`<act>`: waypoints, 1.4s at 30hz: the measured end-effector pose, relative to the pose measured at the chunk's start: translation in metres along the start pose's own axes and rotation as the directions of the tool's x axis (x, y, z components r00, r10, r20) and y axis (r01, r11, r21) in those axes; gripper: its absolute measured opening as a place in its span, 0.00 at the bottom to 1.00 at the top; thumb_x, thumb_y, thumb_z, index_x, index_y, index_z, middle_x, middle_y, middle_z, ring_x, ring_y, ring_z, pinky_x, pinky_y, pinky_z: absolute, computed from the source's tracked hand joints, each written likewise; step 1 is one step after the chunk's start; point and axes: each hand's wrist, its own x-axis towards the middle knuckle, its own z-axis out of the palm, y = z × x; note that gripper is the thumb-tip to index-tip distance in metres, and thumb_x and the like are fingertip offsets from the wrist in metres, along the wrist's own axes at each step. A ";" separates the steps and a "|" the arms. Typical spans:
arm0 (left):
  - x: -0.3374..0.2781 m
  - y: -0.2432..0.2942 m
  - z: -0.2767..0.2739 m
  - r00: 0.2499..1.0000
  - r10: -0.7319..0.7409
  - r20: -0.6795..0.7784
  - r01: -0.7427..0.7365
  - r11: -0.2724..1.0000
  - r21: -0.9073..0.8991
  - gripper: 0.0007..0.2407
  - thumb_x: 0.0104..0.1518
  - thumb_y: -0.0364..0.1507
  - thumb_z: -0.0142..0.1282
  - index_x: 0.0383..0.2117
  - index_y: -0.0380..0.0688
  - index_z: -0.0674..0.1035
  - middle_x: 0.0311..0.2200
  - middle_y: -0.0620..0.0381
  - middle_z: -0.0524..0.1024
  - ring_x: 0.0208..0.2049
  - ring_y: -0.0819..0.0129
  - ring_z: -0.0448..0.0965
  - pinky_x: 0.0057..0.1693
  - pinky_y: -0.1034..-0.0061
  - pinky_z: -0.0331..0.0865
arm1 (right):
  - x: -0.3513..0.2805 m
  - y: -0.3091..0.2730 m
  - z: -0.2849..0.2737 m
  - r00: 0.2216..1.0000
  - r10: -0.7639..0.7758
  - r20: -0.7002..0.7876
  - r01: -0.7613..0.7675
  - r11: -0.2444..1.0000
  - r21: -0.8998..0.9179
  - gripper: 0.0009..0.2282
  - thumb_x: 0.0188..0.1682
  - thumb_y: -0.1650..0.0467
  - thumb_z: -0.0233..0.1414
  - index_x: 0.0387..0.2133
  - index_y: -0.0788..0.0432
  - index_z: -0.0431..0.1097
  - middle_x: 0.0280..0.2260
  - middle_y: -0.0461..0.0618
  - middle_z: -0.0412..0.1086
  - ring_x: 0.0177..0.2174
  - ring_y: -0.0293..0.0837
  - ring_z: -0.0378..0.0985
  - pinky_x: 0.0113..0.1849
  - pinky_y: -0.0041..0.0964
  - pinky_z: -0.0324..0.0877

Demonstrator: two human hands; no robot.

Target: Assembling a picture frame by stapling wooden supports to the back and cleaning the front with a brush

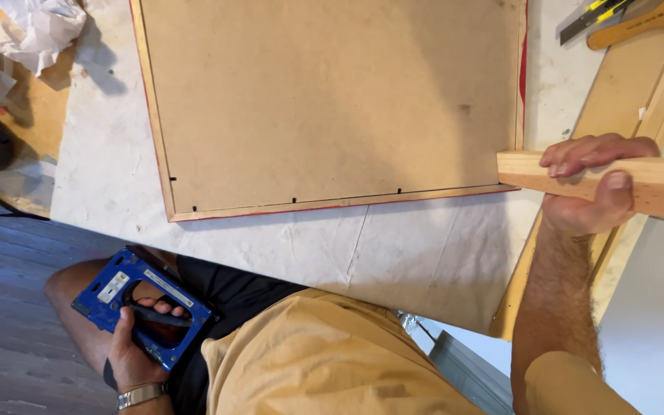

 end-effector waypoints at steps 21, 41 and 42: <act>0.001 0.001 0.009 0.998 0.000 0.056 0.001 1.000 -0.026 0.14 0.68 0.44 0.54 0.43 0.47 0.78 0.36 0.54 0.77 0.42 0.54 0.78 0.57 0.56 0.70 | 0.015 -0.019 -0.005 0.988 0.102 -0.116 -0.112 0.990 -0.083 0.14 0.51 0.59 0.49 0.31 0.57 0.61 0.20 0.51 0.58 0.19 0.45 0.62 0.25 0.42 0.65; 0.008 0.000 0.008 0.999 -0.027 -0.017 0.028 0.998 0.050 0.15 0.70 0.45 0.52 0.45 0.46 0.77 0.37 0.52 0.78 0.43 0.51 0.78 0.56 0.54 0.69 | 0.022 -0.009 -0.012 0.981 0.184 -0.068 -0.188 0.981 -0.050 0.14 0.51 0.59 0.49 0.31 0.57 0.60 0.20 0.50 0.57 0.19 0.45 0.62 0.26 0.42 0.66; 0.007 0.001 0.011 0.999 -0.038 -0.027 0.039 0.998 0.039 0.15 0.70 0.45 0.52 0.45 0.47 0.77 0.37 0.53 0.77 0.43 0.53 0.78 0.56 0.56 0.69 | 0.021 -0.009 -0.014 0.985 0.174 -0.004 -0.174 0.981 -0.088 0.14 0.53 0.59 0.48 0.32 0.57 0.60 0.21 0.51 0.58 0.19 0.46 0.62 0.27 0.43 0.67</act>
